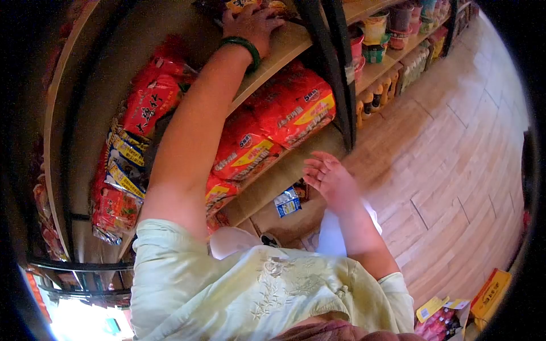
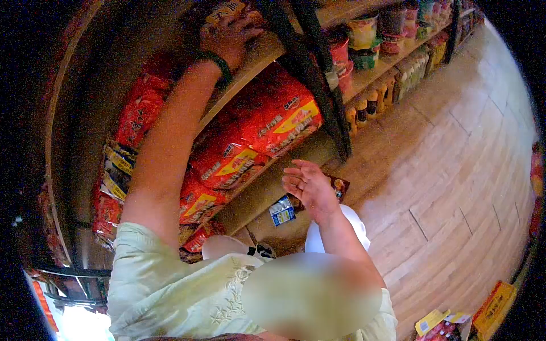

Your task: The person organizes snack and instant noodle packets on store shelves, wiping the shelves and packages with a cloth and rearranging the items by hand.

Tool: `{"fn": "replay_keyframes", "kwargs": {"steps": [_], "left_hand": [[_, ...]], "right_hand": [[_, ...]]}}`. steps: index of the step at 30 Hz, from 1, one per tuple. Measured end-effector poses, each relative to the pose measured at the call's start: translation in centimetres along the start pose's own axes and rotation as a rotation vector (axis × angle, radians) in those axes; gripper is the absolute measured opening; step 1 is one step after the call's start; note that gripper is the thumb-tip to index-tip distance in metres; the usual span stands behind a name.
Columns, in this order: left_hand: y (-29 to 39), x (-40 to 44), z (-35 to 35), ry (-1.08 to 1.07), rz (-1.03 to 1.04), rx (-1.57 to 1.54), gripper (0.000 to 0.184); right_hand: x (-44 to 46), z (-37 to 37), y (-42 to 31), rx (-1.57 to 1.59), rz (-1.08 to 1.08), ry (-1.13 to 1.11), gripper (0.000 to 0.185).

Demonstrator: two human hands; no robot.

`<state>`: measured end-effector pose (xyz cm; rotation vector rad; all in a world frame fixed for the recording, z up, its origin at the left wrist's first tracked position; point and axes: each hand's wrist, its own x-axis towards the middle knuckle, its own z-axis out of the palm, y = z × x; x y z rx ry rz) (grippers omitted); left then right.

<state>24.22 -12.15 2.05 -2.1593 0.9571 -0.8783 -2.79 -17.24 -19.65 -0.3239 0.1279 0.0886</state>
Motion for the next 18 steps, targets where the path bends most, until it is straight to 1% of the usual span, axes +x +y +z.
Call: {"fn": "replay_keyframes", "kwargs": {"steps": [3,5,6,8,9,10,11,12,14,15,17,18], "left_hand": [[-0.4,0.6,-0.7,0.028,0.050,-0.005,0.038],[0.0,0.7,-1.3,-0.096,-0.038,0.001,0.037],[-0.2,0.8,-0.8,-0.089,-0.034,-0.002,0.037],[-1.4,0.6,0.9,0.059,0.024,0.080,0.040],[-1.5,0.8,1.4,0.064,0.028,0.081,0.040],[-1.6,0.9,1.8,0.044,-0.022,0.012,0.041],[-1.9,0.8,1.6,0.019,-0.075,-0.055,0.042],[-2.2,0.4,1.4,0.015,-0.081,-0.048,0.042],[-2.5,-0.2,1.1,0.183,0.002,-0.152,0.038],[-2.7,-0.2,0.8,0.181,-0.002,-0.149,0.038],[-3.1,0.0,0.3,0.240,0.063,0.057,0.031],[-3.1,0.0,0.2,0.240,0.064,0.058,0.031]], "right_hand": [[0.1,-0.2,0.1,0.016,0.002,0.004,0.040],[-0.1,-0.3,0.0,0.028,-0.005,0.010,0.040],[-0.2,-0.4,-0.1,0.045,-0.011,0.018,0.039],[-0.4,-0.7,-0.2,0.036,-0.019,0.008,0.038],[-0.4,-0.8,-0.2,0.026,-0.020,-0.005,0.036],[-0.2,-1.0,-0.2,0.028,-0.023,-0.009,0.036],[0.0,-1.3,-0.1,0.008,-0.016,0.037,0.035],[0.1,-1.4,-0.1,-0.015,-0.003,0.081,0.034],[0.1,-1.1,0.0,-0.010,0.008,0.073,0.034],[0.1,-1.0,0.0,-0.002,0.012,0.071,0.033],[-0.1,-0.8,0.1,-0.002,0.009,0.056,0.033],[-0.1,-0.7,0.1,0.001,0.003,0.043,0.033]]}}
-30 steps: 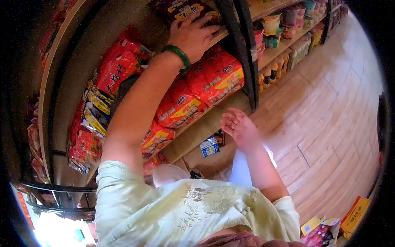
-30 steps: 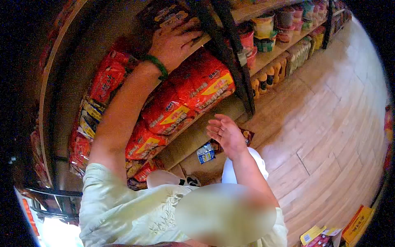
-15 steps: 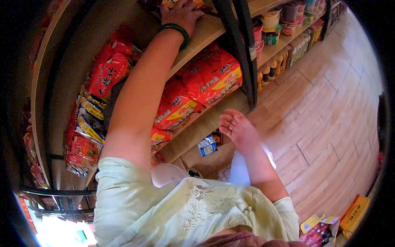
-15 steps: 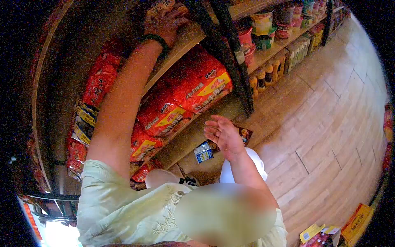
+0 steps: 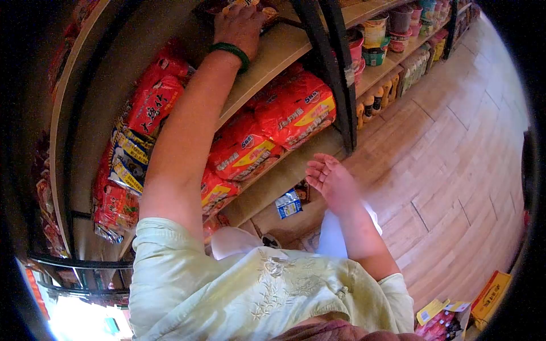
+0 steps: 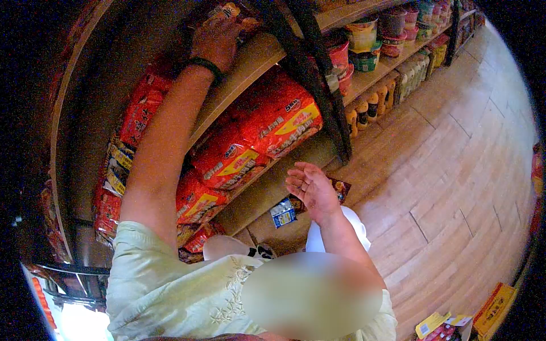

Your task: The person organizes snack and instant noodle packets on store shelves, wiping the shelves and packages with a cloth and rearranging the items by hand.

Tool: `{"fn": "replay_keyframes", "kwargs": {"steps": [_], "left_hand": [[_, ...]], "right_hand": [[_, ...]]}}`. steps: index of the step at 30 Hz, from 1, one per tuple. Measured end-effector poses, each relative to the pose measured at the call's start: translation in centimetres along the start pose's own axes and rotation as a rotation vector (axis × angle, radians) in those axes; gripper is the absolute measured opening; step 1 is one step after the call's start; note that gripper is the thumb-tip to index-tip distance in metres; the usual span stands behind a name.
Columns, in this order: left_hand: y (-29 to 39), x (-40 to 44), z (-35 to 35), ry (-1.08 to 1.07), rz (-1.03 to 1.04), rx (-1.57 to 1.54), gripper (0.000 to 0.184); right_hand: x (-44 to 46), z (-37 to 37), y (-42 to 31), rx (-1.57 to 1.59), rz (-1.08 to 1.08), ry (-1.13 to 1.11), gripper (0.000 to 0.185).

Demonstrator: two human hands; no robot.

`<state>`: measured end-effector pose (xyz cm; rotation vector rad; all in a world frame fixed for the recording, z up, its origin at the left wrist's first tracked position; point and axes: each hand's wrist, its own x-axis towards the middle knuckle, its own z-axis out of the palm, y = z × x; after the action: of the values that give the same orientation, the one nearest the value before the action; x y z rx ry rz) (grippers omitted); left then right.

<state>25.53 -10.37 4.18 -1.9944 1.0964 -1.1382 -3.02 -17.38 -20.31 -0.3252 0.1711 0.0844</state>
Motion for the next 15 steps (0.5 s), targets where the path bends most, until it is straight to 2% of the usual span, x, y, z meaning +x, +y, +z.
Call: {"fn": "replay_keyframes", "kwargs": {"steps": [3,5,6,8,9,11,12,13,15], "left_hand": [[0.2,-0.3,-0.8,-0.036,-0.067,-0.145,0.030],[0.4,-0.1,-1.1,-0.429,-0.208,-0.257,0.031],[0.2,-0.5,-0.4,-0.428,-0.212,-0.257,0.031],[-0.1,-1.4,2.4,-0.220,-0.115,-0.267,0.031],[-0.2,-1.4,3.3,-0.222,-0.117,-0.271,0.031],[-0.3,-1.6,4.6,0.008,-0.099,-0.273,0.031],[0.0,-1.4,2.8,0.000,-0.102,-0.278,0.031],[0.3,-0.6,1.0,-0.231,-0.194,-0.375,0.030],[0.4,-0.7,-0.8,-0.263,-0.347,-0.739,0.034]], "right_hand": [[-0.1,0.2,0.0,-0.011,-0.001,-0.003,0.034],[0.1,0.1,0.2,-0.012,-0.003,-0.002,0.034],[0.2,0.0,0.2,-0.011,-0.005,0.001,0.035],[0.3,0.1,0.2,-0.029,-0.008,0.002,0.034],[0.2,0.0,0.2,-0.042,-0.009,0.007,0.034],[0.3,-0.2,0.3,-0.047,0.005,0.028,0.033],[0.5,-0.2,0.3,-0.053,0.014,0.043,0.033],[0.7,-0.3,0.1,-0.053,0.026,0.053,0.033],[0.8,-1.2,0.2,0.014,-0.011,0.033,0.031]]}}
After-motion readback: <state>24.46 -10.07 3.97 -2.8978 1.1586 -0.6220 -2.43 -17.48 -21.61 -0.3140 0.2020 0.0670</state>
